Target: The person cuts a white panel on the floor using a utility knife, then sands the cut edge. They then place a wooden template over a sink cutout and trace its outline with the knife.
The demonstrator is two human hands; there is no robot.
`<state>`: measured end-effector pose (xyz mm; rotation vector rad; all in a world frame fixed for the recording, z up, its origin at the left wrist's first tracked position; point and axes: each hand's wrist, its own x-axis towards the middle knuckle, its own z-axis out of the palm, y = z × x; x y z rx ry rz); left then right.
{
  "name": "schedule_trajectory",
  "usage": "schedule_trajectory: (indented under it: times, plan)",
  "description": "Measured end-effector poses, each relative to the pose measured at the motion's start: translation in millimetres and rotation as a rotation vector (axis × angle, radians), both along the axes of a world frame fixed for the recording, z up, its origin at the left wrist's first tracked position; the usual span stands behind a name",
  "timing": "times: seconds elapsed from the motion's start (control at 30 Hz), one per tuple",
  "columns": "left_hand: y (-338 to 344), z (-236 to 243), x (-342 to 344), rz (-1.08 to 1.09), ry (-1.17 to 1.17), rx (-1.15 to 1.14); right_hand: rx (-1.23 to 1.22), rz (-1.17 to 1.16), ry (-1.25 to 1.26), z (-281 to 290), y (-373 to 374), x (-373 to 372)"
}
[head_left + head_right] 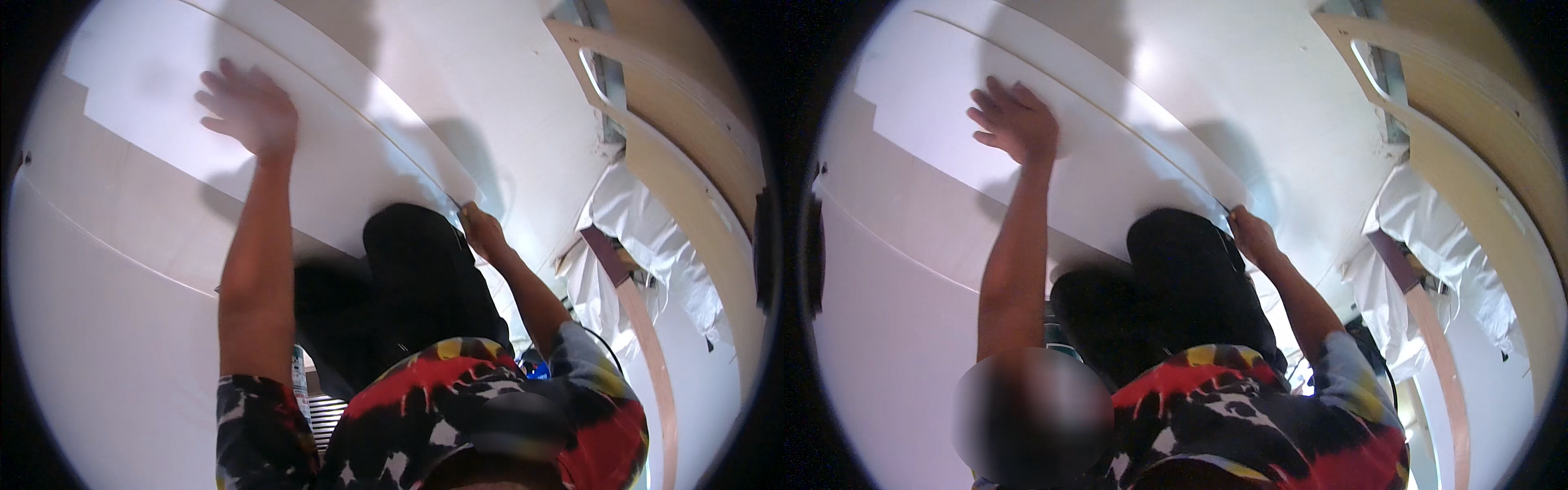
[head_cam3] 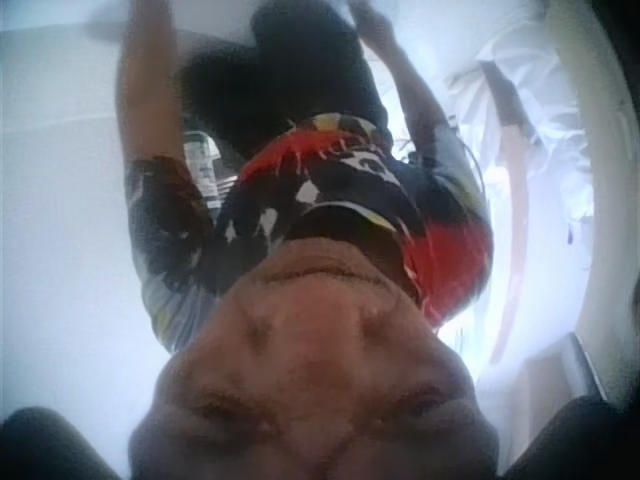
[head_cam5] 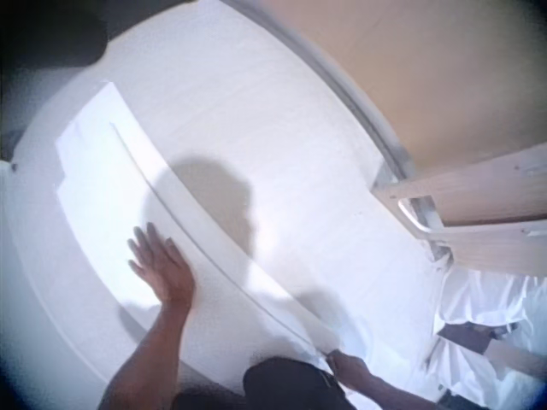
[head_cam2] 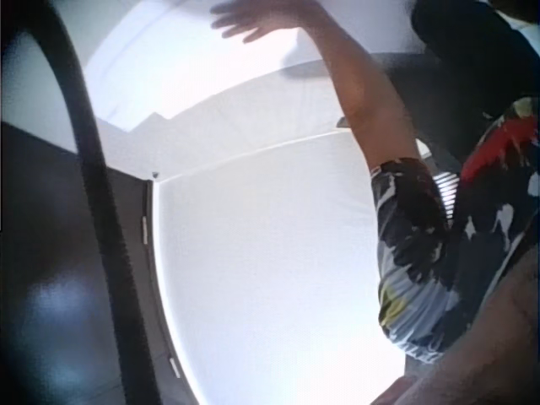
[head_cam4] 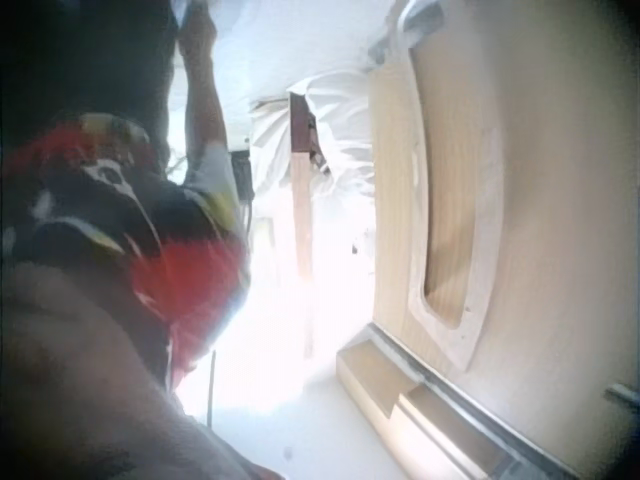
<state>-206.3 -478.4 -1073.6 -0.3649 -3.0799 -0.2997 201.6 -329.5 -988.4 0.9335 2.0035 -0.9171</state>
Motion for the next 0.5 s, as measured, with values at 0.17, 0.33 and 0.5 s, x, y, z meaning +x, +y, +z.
schedule_trajectory:
  times: [0.17, 0.33, 0.5]
  plan:
    - [3.6, 1.4, 1.3, 0.054, -0.109, -0.033, -0.032, -0.358, 0.133, 49.7, 11.4, -128.8]
    - [4.6, 11.0, 4.4, 0.076, -0.194, 0.014, 0.058, 0.012, 0.781, -15.0, 1.1, -346.9]
    - [2.8, 7.4, 1.8, 0.097, -0.28, -0.019, 0.109, 0.119, 0.775, -41.7, -14.1, -548.7]
